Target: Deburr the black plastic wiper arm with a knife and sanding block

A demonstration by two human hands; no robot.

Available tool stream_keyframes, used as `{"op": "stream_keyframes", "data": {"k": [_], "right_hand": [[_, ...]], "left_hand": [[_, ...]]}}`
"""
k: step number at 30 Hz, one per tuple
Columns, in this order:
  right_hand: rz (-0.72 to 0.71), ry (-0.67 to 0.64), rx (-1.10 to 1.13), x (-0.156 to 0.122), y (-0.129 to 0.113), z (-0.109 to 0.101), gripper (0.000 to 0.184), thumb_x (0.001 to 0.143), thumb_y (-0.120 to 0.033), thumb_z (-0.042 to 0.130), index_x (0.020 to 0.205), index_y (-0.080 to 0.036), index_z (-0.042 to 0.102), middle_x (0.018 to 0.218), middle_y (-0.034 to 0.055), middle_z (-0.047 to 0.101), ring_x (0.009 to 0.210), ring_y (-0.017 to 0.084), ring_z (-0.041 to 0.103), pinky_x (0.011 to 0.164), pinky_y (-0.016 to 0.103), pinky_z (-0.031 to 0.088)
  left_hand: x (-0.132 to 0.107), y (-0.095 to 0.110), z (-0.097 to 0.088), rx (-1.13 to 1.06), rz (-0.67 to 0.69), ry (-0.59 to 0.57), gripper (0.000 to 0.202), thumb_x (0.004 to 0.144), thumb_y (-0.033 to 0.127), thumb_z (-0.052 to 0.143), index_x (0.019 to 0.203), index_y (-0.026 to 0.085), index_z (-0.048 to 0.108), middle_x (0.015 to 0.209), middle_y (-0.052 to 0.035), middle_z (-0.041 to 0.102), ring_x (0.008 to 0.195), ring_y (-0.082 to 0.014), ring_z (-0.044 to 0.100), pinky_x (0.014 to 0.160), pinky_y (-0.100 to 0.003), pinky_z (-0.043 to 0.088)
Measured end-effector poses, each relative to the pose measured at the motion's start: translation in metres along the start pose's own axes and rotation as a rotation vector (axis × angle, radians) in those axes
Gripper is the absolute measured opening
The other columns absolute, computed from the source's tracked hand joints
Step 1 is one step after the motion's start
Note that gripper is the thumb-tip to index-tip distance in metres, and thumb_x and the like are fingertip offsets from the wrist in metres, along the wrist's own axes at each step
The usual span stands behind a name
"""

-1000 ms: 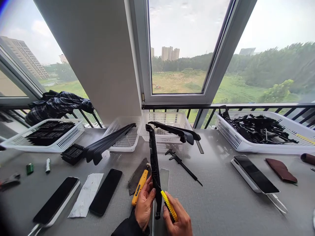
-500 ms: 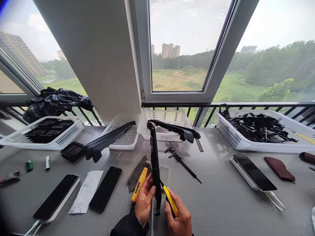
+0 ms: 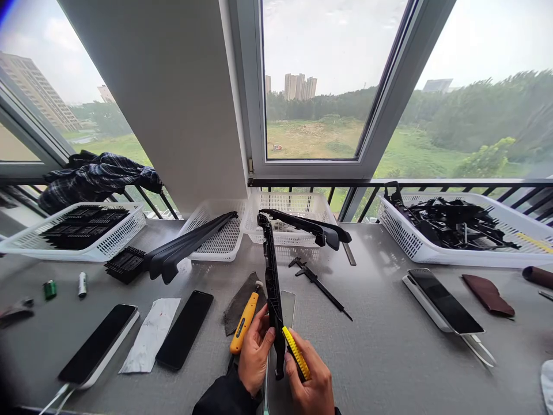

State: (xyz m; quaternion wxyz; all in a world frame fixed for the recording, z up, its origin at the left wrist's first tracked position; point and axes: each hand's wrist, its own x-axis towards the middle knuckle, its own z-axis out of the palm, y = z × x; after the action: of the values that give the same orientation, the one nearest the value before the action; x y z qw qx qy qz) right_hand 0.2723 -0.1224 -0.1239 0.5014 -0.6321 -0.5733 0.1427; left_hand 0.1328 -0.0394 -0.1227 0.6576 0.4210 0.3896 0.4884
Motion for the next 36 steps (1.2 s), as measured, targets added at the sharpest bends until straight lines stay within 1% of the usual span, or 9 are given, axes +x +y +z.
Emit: {"op": "stream_keyframes", "data": {"k": [3,5,9,12,17,21,27,31,36], "right_hand": [[0.01,0.003,0.014,0.0,0.0,0.0,0.036,0.105,-0.039,0.065,0.133,-0.025,0.081,0.129,0.0069,0.083,0.115,0.026,0.082,0.097,0.028,0.068],[0.004,-0.001,0.019,-0.001,0.0,0.0,0.036,0.105,-0.038,0.065,0.134,-0.025,0.081,0.129,0.0071,0.083,0.115,0.026,0.082,0.097,0.028,0.068],[0.002,-0.008,0.033,-0.001,0.001,0.002,0.036,0.105,-0.034,0.065,0.136,-0.024,0.079,0.132,0.0069,0.082,0.117,0.025,0.082,0.1,0.028,0.067],[0.015,-0.006,0.056,0.001,-0.002,0.002,0.035,0.104,-0.033,0.065,0.135,-0.024,0.08,0.131,0.0068,0.082,0.117,0.026,0.082,0.1,0.028,0.066],[0.041,0.04,0.06,0.004,-0.007,0.002,0.034,0.103,-0.036,0.065,0.13,-0.023,0.082,0.126,0.0071,0.084,0.113,0.026,0.083,0.097,0.027,0.068],[0.069,0.061,0.04,0.001,-0.004,0.003,0.035,0.102,-0.039,0.066,0.129,-0.023,0.083,0.125,0.0083,0.084,0.112,0.027,0.084,0.096,0.029,0.068],[0.104,0.111,0.0,-0.001,-0.001,0.004,0.037,0.102,-0.042,0.066,0.128,-0.023,0.084,0.122,0.0085,0.085,0.11,0.028,0.084,0.096,0.031,0.069],[0.07,0.11,-0.015,0.001,-0.007,0.003,0.035,0.101,-0.039,0.066,0.127,-0.023,0.083,0.121,0.0081,0.085,0.108,0.027,0.085,0.094,0.03,0.069],[-0.019,0.04,-0.002,0.003,-0.011,0.001,0.034,0.1,-0.031,0.064,0.128,-0.023,0.083,0.123,0.0067,0.085,0.11,0.025,0.084,0.094,0.027,0.069]], "left_hand": [[0.001,-0.001,-0.001,0.004,-0.005,0.0,0.069,0.09,0.059,0.082,0.148,0.025,0.071,0.14,-0.017,0.076,0.133,-0.0347,0.071,0.117,-0.046,0.054],[0.001,0.0,-0.002,0.007,-0.01,0.0,0.07,0.089,0.06,0.083,0.148,0.024,0.071,0.142,-0.0171,0.075,0.135,-0.0349,0.07,0.119,-0.046,0.053],[0.0,0.002,-0.002,0.006,-0.012,-0.009,0.07,0.09,0.06,0.082,0.149,0.024,0.069,0.141,-0.0167,0.076,0.133,-0.0341,0.071,0.118,-0.046,0.054],[0.0,0.002,-0.001,0.005,-0.007,-0.011,0.07,0.091,0.059,0.081,0.149,0.024,0.068,0.139,-0.0161,0.077,0.132,-0.0331,0.072,0.117,-0.045,0.055],[0.0,-0.001,0.0,0.009,-0.007,0.02,0.067,0.09,0.057,0.082,0.148,0.024,0.069,0.137,-0.0157,0.077,0.128,-0.0323,0.073,0.115,-0.045,0.055],[0.001,-0.003,-0.001,-0.011,-0.013,0.033,0.067,0.088,0.056,0.084,0.146,0.024,0.071,0.133,-0.016,0.078,0.126,-0.0329,0.073,0.112,-0.045,0.058],[0.002,-0.004,-0.001,-0.028,-0.024,0.057,0.064,0.088,0.056,0.084,0.142,0.024,0.071,0.137,-0.0167,0.076,0.128,-0.0338,0.073,0.111,-0.045,0.059],[0.002,-0.007,-0.001,-0.025,-0.027,0.068,0.064,0.087,0.056,0.084,0.141,0.023,0.071,0.134,-0.0168,0.077,0.128,-0.0339,0.074,0.109,-0.045,0.06],[0.002,-0.007,0.0,-0.026,-0.013,0.064,0.062,0.088,0.054,0.084,0.14,0.024,0.072,0.134,-0.0166,0.078,0.129,-0.034,0.073,0.111,-0.046,0.058]]}}
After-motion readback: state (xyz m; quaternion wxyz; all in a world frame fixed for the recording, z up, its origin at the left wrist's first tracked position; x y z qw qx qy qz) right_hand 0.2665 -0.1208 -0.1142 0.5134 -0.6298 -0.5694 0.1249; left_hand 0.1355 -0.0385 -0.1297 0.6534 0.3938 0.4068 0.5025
